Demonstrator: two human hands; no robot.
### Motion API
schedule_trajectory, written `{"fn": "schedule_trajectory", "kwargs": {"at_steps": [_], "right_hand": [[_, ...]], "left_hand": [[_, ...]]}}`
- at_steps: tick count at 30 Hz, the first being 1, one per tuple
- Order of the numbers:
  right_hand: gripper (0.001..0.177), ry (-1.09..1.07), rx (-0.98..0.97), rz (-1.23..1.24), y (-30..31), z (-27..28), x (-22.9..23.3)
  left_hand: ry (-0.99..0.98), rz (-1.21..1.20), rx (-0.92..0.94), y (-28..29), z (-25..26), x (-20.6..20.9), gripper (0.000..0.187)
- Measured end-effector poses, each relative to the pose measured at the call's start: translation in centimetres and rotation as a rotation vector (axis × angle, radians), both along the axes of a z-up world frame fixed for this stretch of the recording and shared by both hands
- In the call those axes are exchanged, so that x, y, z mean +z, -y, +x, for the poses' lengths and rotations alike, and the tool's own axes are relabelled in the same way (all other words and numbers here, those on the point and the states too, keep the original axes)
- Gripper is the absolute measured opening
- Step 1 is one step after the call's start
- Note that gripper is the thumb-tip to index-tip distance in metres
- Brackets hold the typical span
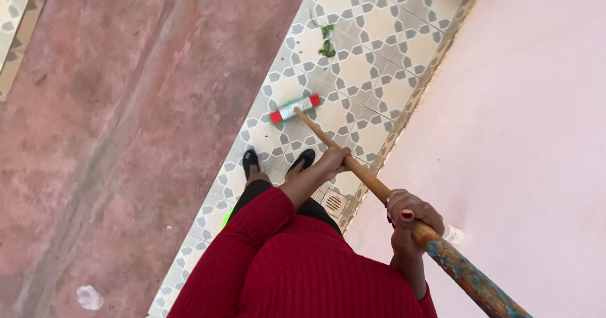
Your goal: Sweeping a corridor floor with a broom.
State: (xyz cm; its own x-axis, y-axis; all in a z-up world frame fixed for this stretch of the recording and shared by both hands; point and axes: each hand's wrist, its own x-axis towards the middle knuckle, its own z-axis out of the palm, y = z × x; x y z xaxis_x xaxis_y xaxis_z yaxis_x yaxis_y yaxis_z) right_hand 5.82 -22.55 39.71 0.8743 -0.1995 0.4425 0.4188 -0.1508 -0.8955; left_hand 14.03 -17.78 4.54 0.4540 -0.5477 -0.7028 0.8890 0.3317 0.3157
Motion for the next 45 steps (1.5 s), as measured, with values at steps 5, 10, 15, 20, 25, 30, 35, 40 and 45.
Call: {"fn": "schedule_trajectory", "kwargs": {"at_steps": [5,10,15,20,25,30,35,40,45], "right_hand": [[0.031,-0.006,0.157,-0.007,0.2,0.3,0.0],[0.034,-0.085,0.214,-0.078,-2.1,-0.9,1.9],[0.035,-0.106,0.294,-0.149,-6.2,-2.6,2.5],[0.035,-0.035,0.337,-0.084,-10.1,-3.8,-0.4],[0.029,0.128,0.279,0.014,-13.4,-4.4,-6.1],[0.026,0.098,0.278,0.023,-14.9,-5.0,-7.0],[0.028,0.072,0.136,0.032,-11.6,-5.8,-3.9],[0.030,0.018,0.013,-0.050,-10.2,-5.7,-2.8],[0.028,0.080,-0.004,-0.088,-9.0,-4.6,-3.2]], "left_hand": [[-0.067,-0.059,0.053,-1.0,-1.3,0.8,0.027],[-0.032,-0.105,0.112,-2.5,-2.0,1.9,0.027],[-0.041,-0.150,0.215,-5.6,-5.6,0.5,0.025],[-0.038,-0.058,0.223,-10.5,-7.1,-0.8,0.023],[0.045,0.066,0.224,-15.7,-4.1,-3.6,0.021],[0.115,0.090,0.357,-17.5,-1.2,-5.1,0.024],[0.156,0.123,0.228,-15.5,-0.7,2.2,0.027],[0.129,0.078,0.100,-10.9,-1.7,2.3,0.027],[0.085,0.058,0.017,-5.7,-2.9,-1.5,0.027]]}}
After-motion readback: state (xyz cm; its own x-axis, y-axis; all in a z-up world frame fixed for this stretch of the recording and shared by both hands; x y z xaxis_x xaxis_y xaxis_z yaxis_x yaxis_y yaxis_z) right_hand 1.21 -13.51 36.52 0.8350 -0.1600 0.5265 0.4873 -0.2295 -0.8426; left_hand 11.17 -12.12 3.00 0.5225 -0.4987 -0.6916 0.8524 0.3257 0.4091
